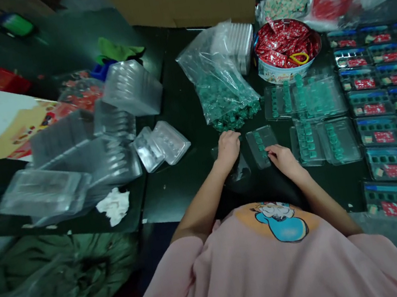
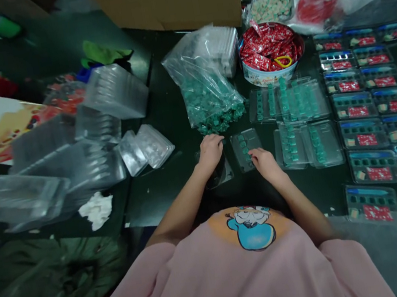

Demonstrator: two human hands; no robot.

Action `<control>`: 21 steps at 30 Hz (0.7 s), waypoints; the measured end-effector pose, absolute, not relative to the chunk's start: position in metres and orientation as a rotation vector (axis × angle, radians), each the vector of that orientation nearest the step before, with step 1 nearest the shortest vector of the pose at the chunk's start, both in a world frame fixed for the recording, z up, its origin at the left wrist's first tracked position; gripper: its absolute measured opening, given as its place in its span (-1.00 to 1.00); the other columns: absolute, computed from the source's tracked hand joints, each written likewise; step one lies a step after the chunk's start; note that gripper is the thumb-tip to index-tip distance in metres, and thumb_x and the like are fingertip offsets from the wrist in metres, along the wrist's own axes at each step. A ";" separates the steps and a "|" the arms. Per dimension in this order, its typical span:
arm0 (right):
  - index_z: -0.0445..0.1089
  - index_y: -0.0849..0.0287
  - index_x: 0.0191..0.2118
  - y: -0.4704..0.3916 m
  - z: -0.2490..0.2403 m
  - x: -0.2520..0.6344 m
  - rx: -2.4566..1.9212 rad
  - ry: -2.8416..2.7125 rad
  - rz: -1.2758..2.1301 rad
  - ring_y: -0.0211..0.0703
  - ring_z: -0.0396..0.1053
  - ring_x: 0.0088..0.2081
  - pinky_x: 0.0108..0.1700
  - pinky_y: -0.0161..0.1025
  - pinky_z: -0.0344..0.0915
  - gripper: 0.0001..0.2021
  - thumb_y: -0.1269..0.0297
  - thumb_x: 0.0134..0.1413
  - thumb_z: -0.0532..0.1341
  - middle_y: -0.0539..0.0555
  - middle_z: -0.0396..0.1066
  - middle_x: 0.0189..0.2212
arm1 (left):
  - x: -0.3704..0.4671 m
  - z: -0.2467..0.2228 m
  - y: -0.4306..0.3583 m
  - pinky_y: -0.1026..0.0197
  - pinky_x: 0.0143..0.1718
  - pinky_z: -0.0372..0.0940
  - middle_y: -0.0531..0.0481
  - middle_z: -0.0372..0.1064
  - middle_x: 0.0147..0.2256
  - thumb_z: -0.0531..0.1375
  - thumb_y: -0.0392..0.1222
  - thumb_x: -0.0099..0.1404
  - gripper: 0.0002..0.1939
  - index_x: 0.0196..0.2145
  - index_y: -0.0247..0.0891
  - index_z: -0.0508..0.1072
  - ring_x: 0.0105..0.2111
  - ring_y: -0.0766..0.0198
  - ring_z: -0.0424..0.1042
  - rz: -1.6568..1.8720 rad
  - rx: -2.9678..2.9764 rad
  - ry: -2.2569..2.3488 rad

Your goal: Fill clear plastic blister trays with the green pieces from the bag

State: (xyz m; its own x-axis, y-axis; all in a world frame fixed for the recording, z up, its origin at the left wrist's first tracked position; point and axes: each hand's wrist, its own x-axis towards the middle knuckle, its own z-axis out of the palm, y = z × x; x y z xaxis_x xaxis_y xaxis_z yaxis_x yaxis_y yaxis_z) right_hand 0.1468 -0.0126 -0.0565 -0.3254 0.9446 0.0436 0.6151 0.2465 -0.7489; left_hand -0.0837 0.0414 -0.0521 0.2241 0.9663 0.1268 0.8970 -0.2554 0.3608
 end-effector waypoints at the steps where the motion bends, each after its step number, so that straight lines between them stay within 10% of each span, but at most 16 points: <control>1: 0.47 0.20 -0.12 -0.013 -0.057 0.147 -1.424 -2.028 0.871 -0.10 0.45 -0.25 -0.11 -0.17 0.37 -0.73 0.50 0.13 0.09 0.16 0.48 -0.26 | -0.083 -0.054 0.041 0.01 -0.02 0.31 -0.19 0.47 -0.16 0.04 -0.39 0.32 -0.68 -0.12 -0.31 0.56 -0.14 0.07 0.40 0.493 2.297 1.751; 12: 0.46 0.15 -0.13 -0.023 -0.037 0.143 -1.437 -1.770 0.854 -0.09 0.43 -0.18 -0.09 -0.14 0.36 -0.79 0.35 0.22 0.09 0.14 0.47 -0.22 | -0.070 -0.034 0.015 0.14 -0.12 0.34 -0.10 0.49 -0.19 0.11 -0.38 0.28 -0.76 -0.15 -0.26 0.52 -0.22 0.22 0.44 0.866 2.030 1.623; 21: 0.41 0.13 -0.24 -0.051 -0.029 0.122 -1.244 -1.182 1.563 -0.26 0.40 -0.37 -0.24 -0.27 0.32 -0.77 0.11 0.03 0.30 -0.03 0.45 -0.39 | -0.038 -0.024 -0.048 0.26 -0.21 0.36 -0.03 0.44 -0.26 0.17 -0.37 0.25 -0.90 -0.31 -0.25 0.47 -0.25 0.31 0.44 1.005 1.850 1.417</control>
